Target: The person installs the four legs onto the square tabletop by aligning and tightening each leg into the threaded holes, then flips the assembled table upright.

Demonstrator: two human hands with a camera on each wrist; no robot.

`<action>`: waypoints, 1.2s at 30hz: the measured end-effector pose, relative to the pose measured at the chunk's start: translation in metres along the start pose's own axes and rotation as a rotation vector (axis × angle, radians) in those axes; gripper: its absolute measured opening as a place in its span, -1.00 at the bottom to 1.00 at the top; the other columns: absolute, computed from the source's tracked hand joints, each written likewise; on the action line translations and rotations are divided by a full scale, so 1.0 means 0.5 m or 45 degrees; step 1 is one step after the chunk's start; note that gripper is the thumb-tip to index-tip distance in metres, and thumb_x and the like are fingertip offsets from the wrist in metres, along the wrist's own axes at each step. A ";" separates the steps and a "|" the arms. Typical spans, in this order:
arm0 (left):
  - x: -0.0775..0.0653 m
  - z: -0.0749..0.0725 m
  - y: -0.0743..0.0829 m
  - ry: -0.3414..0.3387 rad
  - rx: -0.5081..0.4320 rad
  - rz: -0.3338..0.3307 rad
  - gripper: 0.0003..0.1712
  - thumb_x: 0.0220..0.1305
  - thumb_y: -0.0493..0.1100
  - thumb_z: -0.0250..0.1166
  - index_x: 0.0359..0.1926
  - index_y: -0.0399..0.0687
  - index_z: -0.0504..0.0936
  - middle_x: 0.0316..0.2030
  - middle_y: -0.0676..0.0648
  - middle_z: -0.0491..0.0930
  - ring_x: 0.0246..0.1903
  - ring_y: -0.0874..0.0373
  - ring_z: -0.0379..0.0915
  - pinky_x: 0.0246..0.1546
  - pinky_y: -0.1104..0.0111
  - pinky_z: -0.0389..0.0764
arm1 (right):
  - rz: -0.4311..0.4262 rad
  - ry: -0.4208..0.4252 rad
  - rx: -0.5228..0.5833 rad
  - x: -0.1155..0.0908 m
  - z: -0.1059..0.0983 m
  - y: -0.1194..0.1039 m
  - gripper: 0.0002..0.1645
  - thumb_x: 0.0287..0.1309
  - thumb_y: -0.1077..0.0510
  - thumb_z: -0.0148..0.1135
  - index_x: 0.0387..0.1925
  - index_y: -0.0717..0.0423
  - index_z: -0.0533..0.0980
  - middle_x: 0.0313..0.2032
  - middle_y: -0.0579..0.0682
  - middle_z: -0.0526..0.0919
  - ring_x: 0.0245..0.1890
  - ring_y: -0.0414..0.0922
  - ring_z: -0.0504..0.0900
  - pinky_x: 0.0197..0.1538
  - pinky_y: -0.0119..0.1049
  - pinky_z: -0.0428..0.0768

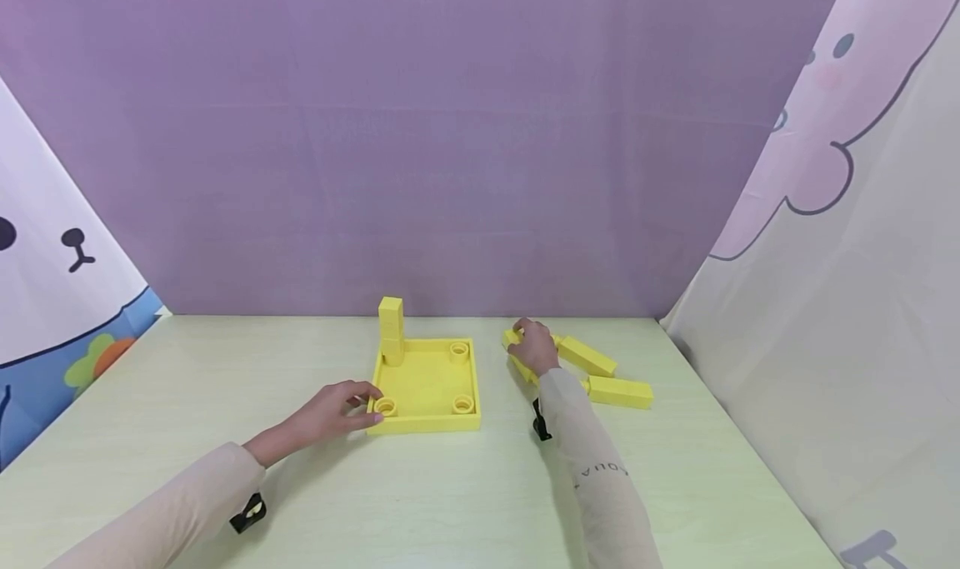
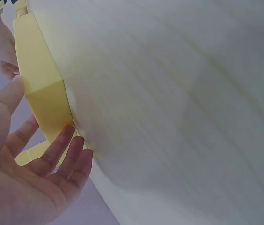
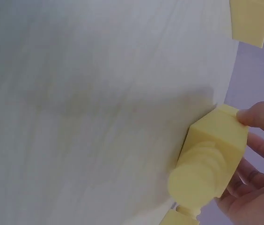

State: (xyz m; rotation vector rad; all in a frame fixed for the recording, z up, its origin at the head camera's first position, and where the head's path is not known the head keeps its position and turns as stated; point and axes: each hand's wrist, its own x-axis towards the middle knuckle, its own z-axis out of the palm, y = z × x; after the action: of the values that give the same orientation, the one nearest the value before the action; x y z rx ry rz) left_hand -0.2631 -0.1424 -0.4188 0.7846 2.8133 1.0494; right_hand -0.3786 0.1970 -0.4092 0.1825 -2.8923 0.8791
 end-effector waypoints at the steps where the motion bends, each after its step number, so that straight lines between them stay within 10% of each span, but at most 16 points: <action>1: 0.000 0.000 0.000 0.001 0.001 -0.001 -0.65 0.11 -0.02 0.31 -0.14 -0.15 0.56 -0.19 -0.04 0.60 -0.13 0.01 0.48 -0.07 0.11 0.53 | -0.009 0.005 -0.003 0.000 -0.001 -0.001 -0.58 0.07 0.21 0.23 0.00 0.24 0.45 -0.02 0.23 0.53 -0.01 0.11 0.49 -0.04 -0.05 0.53; 36: -0.010 -0.008 0.006 0.008 0.018 0.003 -0.64 0.12 -0.05 0.30 -0.14 -0.19 0.56 -0.18 -0.09 0.60 -0.13 -0.03 0.49 -0.08 0.10 0.54 | -0.150 -0.027 0.126 -0.027 -0.072 -0.021 -0.42 -0.05 0.22 0.28 0.04 0.35 0.37 -0.16 0.29 0.52 -0.27 0.07 0.56 -0.30 -0.23 0.58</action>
State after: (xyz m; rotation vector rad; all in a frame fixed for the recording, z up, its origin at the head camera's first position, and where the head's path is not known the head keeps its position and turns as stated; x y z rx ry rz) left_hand -0.2585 -0.1454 -0.4145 0.7872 2.8285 1.0352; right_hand -0.3612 0.2096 -0.3758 0.3692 -2.8245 1.0052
